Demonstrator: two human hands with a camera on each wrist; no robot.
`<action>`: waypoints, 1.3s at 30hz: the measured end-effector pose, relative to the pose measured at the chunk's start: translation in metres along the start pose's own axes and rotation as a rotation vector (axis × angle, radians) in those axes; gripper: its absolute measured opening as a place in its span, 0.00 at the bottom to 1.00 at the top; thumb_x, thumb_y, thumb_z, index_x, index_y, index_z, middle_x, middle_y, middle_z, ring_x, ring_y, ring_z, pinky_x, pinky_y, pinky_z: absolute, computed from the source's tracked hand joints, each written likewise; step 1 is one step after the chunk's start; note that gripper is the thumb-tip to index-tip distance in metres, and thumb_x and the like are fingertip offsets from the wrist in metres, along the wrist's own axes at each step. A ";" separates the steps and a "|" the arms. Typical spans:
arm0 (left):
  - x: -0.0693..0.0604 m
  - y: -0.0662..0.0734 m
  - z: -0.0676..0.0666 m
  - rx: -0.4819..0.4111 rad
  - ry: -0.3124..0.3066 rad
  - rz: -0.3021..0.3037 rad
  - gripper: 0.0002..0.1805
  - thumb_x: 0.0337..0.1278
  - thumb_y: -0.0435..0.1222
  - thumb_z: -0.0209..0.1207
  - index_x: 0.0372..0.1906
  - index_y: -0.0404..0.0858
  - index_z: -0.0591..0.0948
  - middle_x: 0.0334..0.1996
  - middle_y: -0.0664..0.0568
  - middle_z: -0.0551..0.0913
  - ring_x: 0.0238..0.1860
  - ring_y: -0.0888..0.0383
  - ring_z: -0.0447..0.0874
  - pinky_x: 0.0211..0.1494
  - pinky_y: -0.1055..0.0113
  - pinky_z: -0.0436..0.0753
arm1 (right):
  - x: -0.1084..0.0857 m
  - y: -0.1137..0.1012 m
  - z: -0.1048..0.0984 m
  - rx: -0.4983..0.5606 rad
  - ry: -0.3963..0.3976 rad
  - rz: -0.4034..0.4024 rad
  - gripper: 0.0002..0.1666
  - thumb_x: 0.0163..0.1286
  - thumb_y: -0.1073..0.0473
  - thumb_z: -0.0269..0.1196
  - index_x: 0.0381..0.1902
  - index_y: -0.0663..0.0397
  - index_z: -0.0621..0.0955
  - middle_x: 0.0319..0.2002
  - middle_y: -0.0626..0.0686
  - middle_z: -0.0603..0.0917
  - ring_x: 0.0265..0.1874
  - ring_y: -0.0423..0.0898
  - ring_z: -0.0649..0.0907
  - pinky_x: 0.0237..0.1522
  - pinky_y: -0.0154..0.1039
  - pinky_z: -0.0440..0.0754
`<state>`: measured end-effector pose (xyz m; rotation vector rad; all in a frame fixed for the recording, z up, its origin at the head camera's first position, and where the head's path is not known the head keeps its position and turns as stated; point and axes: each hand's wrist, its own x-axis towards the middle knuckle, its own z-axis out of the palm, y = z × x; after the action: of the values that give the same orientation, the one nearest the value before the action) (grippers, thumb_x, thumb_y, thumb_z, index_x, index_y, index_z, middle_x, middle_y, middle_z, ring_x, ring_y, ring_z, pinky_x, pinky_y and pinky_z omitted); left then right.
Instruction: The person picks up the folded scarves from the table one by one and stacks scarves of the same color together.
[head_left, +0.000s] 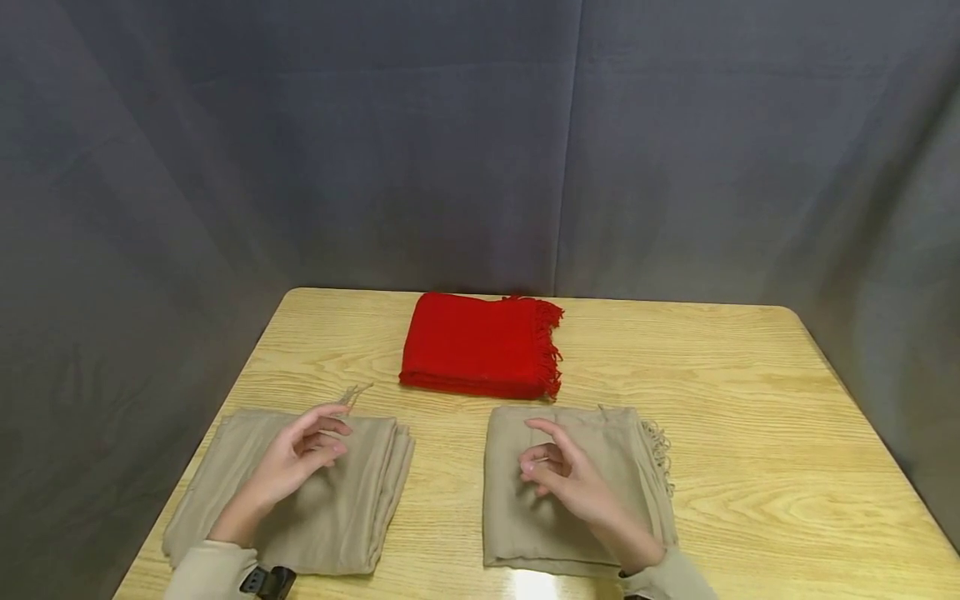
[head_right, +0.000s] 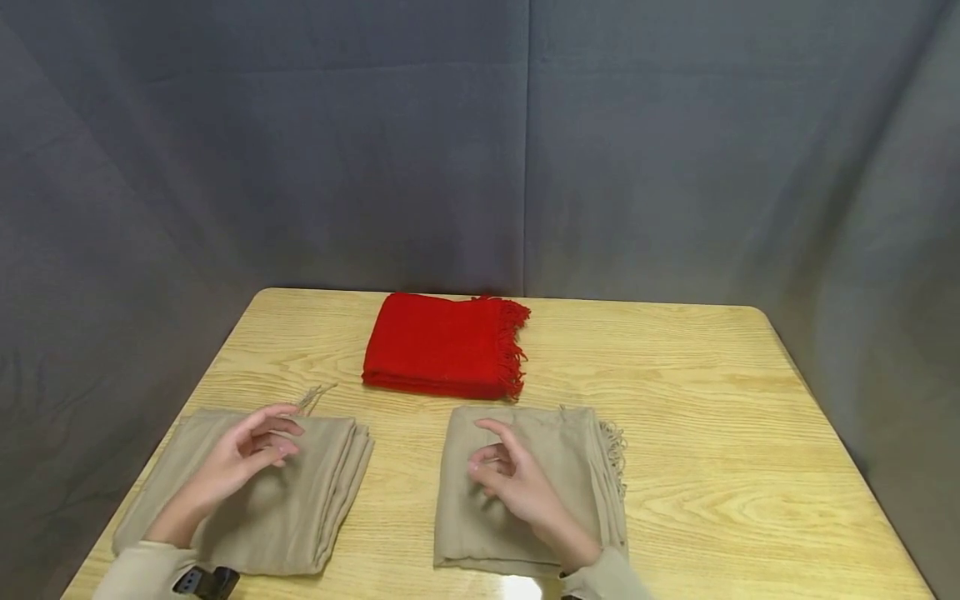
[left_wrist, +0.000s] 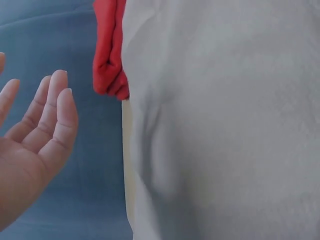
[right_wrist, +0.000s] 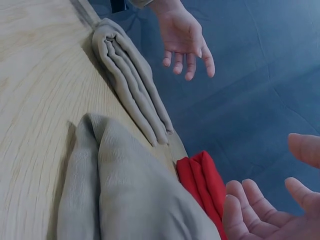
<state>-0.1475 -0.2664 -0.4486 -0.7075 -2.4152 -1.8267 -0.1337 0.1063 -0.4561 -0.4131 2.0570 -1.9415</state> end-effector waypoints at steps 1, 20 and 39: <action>0.000 0.000 -0.001 -0.002 0.002 -0.006 0.23 0.55 0.23 0.54 0.57 0.39 0.70 0.40 0.48 0.77 0.35 0.57 0.80 0.29 0.62 0.79 | 0.001 0.000 0.001 0.001 0.002 0.003 0.34 0.64 0.65 0.57 0.64 0.63 0.57 0.42 0.68 0.74 0.37 0.53 0.80 0.32 0.40 0.78; -0.009 -0.010 -0.035 0.189 0.104 -0.232 0.27 0.56 0.28 0.56 0.61 0.30 0.63 0.45 0.31 0.72 0.37 0.65 0.78 0.30 0.57 0.80 | 0.023 0.010 0.041 0.030 -0.091 0.107 0.38 0.63 0.58 0.60 0.67 0.47 0.56 0.47 0.64 0.73 0.38 0.55 0.78 0.31 0.39 0.78; -0.032 -0.035 -0.076 0.286 0.116 -0.361 0.30 0.60 0.36 0.55 0.63 0.30 0.60 0.44 0.36 0.74 0.35 0.71 0.77 0.31 0.63 0.79 | 0.039 0.005 0.082 0.016 -0.152 0.155 0.41 0.60 0.55 0.63 0.67 0.38 0.56 0.52 0.63 0.67 0.35 0.47 0.78 0.31 0.43 0.76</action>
<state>-0.1504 -0.3544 -0.4656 -0.1458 -2.7802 -1.5099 -0.1378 0.0160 -0.4664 -0.3729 1.9171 -1.7784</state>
